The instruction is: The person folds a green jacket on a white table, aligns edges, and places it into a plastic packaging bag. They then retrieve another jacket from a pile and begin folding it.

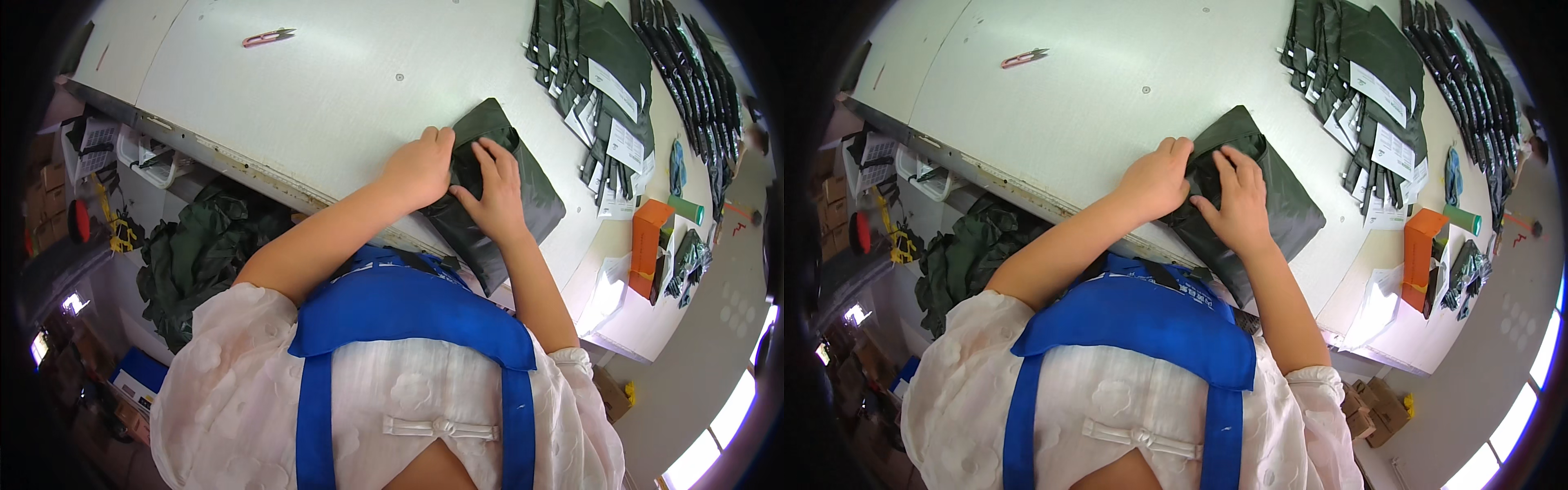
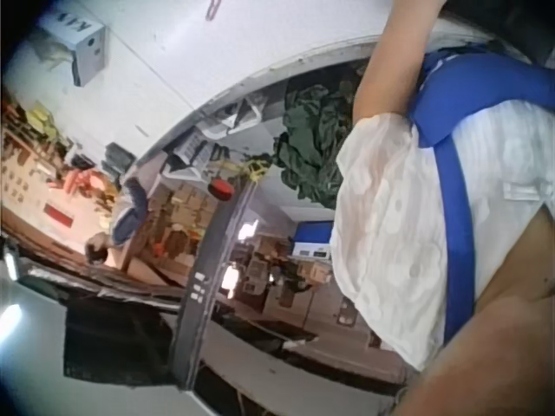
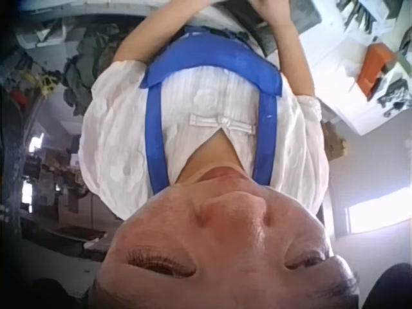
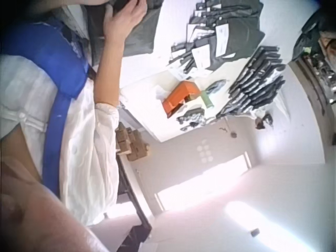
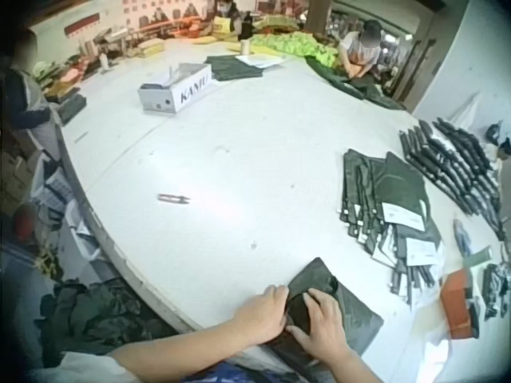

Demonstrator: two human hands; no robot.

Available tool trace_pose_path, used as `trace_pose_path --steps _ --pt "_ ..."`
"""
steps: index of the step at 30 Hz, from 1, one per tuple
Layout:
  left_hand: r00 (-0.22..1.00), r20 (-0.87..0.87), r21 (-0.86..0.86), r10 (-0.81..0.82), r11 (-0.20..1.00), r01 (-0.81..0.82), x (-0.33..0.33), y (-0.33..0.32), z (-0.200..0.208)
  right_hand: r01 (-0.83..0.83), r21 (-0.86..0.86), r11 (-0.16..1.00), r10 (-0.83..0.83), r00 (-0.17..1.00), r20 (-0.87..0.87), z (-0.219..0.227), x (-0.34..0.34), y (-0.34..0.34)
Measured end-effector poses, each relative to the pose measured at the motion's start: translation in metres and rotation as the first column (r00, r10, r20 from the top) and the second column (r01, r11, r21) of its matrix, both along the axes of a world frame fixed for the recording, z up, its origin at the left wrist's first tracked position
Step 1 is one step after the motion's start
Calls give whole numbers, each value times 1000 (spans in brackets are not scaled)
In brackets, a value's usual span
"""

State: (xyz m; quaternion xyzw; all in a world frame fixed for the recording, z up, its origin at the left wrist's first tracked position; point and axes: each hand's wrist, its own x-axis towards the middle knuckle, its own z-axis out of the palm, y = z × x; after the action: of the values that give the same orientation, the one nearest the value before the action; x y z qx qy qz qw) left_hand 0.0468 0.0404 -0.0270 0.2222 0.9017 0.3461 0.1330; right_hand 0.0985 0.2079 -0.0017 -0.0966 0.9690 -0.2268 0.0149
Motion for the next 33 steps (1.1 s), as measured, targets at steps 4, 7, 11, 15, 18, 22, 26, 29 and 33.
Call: trace_pose_path --steps 4,7,11,15,18,22,26,29,33 --pt "1000 14 34 22 999 -23 -10 22 -6 43 192 980 -49 999 22 -5 3 -1" --pt "1000 19 150 20 989 -22 -15 32 -1 -7 258 966 -7 998 57 -15 1 4" --pt "991 12 94 -134 987 132 1 54 -9 -83 245 966 46 987 151 -49 1 11" --pt "992 85 95 -95 992 87 -3 62 -15 58 -154 986 -43 994 96 -67 2 21" --pt "990 102 56 -95 994 90 -7 57 -22 337 -916 218 -188 935 300 -63 0 27" --pt "970 186 -115 -158 977 181 -19 62 -20 344 -879 330 -317 918 240 -51 11 27" --pt "963 199 -154 -182 965 214 -24 64 -28 -208 -175 962 153 947 -281 -9 47 -22" --pt "957 203 -153 -206 959 238 -25 63 -28 -229 24 973 229 956 -182 -27 51 -37" --pt "964 191 -143 -183 967 212 -24 63 -25 -244 -6 970 235 940 -249 -31 51 -35"
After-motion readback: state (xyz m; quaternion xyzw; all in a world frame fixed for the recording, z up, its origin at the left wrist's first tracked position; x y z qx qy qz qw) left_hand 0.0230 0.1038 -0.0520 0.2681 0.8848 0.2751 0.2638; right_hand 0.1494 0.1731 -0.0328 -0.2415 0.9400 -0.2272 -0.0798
